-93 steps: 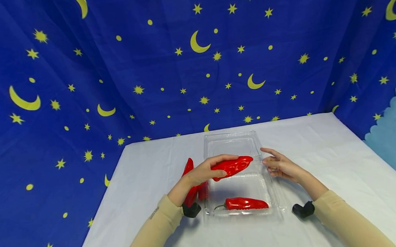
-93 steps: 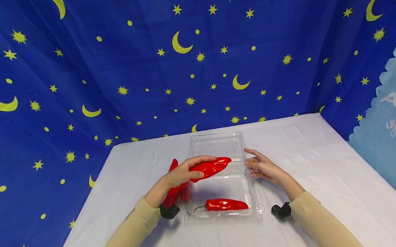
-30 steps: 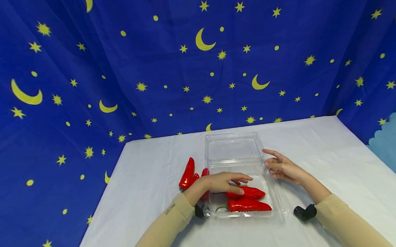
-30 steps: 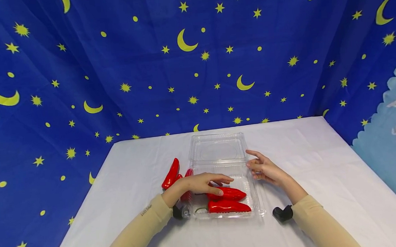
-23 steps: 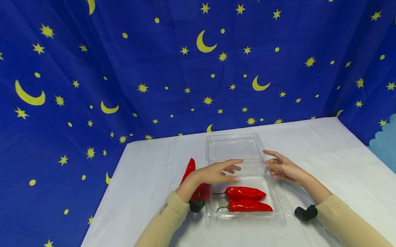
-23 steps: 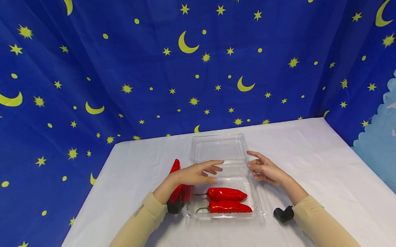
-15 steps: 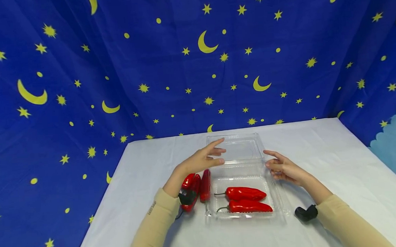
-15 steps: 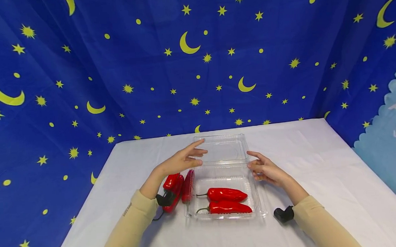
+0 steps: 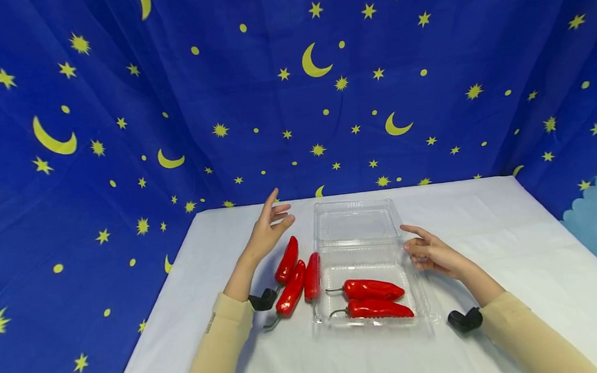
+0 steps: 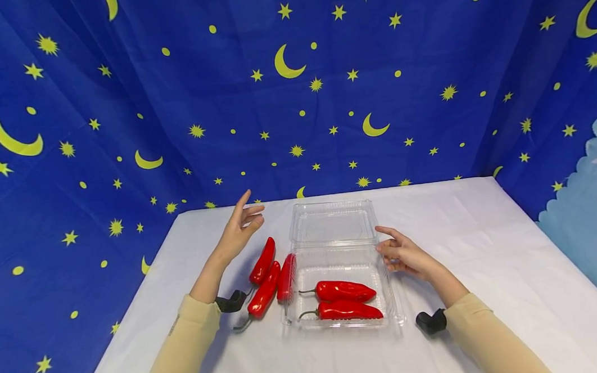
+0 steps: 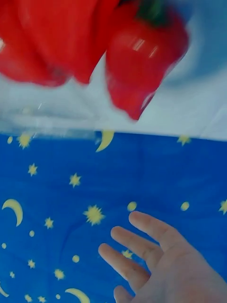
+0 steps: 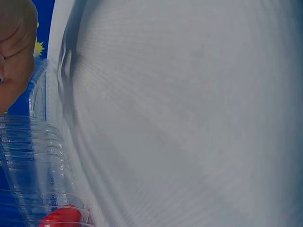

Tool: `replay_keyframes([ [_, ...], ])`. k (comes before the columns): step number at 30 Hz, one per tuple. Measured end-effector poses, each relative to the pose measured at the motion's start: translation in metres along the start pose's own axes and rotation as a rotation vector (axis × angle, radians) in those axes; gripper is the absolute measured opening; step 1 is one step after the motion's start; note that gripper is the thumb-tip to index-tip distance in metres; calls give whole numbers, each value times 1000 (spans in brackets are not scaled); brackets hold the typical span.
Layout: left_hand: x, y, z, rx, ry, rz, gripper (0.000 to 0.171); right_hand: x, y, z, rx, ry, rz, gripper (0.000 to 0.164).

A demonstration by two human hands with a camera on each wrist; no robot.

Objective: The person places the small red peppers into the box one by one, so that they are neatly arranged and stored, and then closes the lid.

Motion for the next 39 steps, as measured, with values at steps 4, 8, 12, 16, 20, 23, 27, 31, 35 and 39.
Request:
replay_keyframes([
  [4, -20, -3, -14, 21, -83, 44, 72, -1, -1, 1, 4, 6, -2, 73],
  [8, -40, -4, -25, 32, -150, 80, 72, -1, -2, 1, 11, 5, -10, 72],
  [12, -59, 0, -32, 7, -204, 133, 76, -1, -3, 2, 16, 5, -19, 72],
  [16, -74, 3, -39, -50, -225, 281, 82, -1, -3, 2, 15, 6, -20, 72],
  [20, -80, 6, -45, -90, -213, 384, 83, -1, -4, 2, 12, 7, -21, 73],
  [23, -81, 9, -48, -140, -203, 409, 80, -1, -4, 1, 15, 8, -19, 72],
  [27, -80, 14, -51, -210, -199, 446, 75, -1, -3, 0, 4, -4, -5, 72],
  [31, -80, 17, -53, -255, -207, 485, 71, -2, -1, -1, -17, -20, 6, 72],
  [35, -82, 19, -54, -290, -221, 509, 66, -2, 1, -2, -19, -24, 10, 72],
  [39, -83, 21, -55, -299, -216, 513, 63, -1, 1, -2, -14, -14, 10, 72],
])
Point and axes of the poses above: each hand's wrist, its own z-axis towards the middle knuckle, its own y-axis out of the palm, x = y × z, the point moved 6 cm from there along z, towards the middle knuckle, and after that the axes turned 6 degrees about y, right-handed, at the moved point
